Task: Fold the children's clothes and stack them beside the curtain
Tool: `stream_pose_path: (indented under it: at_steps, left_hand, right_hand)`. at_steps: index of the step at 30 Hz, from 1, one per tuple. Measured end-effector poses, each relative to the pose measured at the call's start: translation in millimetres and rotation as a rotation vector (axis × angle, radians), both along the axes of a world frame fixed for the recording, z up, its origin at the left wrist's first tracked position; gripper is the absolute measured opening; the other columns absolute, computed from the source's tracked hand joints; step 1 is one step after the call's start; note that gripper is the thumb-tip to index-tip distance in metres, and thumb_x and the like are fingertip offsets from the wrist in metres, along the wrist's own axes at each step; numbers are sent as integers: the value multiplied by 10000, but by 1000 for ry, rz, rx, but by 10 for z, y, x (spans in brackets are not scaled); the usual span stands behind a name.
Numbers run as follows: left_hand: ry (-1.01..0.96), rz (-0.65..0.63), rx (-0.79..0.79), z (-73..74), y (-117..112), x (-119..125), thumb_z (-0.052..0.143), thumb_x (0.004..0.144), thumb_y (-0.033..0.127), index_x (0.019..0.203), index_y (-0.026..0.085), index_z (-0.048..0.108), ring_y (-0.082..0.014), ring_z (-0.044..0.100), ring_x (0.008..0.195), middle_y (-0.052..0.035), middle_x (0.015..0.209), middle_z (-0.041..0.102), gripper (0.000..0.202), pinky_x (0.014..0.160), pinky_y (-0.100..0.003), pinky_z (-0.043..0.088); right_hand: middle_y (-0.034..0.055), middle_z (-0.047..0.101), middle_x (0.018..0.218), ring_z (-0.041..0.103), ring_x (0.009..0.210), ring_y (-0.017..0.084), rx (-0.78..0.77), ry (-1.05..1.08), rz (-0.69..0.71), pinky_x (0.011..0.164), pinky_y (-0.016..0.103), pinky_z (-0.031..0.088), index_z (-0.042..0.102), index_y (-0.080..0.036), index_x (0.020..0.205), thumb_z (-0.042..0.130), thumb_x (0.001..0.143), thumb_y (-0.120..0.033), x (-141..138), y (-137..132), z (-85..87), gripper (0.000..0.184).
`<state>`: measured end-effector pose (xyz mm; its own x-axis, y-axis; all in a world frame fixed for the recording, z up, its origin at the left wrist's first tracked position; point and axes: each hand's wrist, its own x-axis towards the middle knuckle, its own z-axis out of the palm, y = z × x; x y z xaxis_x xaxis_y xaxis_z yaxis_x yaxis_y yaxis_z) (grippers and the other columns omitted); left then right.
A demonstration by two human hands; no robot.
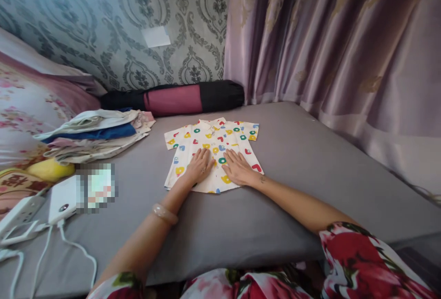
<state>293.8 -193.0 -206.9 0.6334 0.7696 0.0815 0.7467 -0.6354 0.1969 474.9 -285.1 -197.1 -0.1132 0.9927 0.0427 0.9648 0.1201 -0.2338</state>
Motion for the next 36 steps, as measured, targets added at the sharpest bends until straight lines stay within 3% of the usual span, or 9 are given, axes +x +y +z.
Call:
stream_pose_path:
  at_steps: [13,21,25,29,36]
  left_hand:
    - [113,233,-56,15,719,92,169,969,499,1493,116,274,-285,165,1456,-142,1575,212,657,1168,-464,161]
    - [118,252,-21,-40,1060,204,169,968,476,1491,117,280,-297,194,1446,-144,1568,239,644,1157,-464,169]
    - [99,248,41,-27,1191,246,227,956,478,1453,152,360,-315,293,1392,-145,1517,347,609,1121,-463,226]
    - [60,285,156,-3,1266,285,313,932,488,1335,232,500,-324,459,1188,-134,1334,511,513,989,-469,350]
    - [-7,313,172,-49,1318,282,340,926,492,1318,260,515,-326,448,1138,-132,1279,507,489,952,-471,349]
  right_hand:
    - [158,202,1570,132,1456,257,14,-7,-132,1171,437,40,281,-42,1489,178,960,-524,186,791,-54,723]
    - [141,197,1576,130,1452,263,-17,-21,-220,1163,454,61,265,-53,1493,193,962,-458,298,1321,-78,672]
    - [128,153,1589,106,1456,266,-82,-13,-253,1162,465,69,224,-54,1505,217,951,-436,392,1592,-73,673]
    - [101,128,1598,83,1460,239,-129,-5,-305,1166,449,70,185,-62,1514,191,948,-377,493,1826,-60,647]
    - [123,275,1552,230,1403,290,17,-41,-389,1134,512,129,315,-105,1468,181,933,-343,540,2009,-88,601]
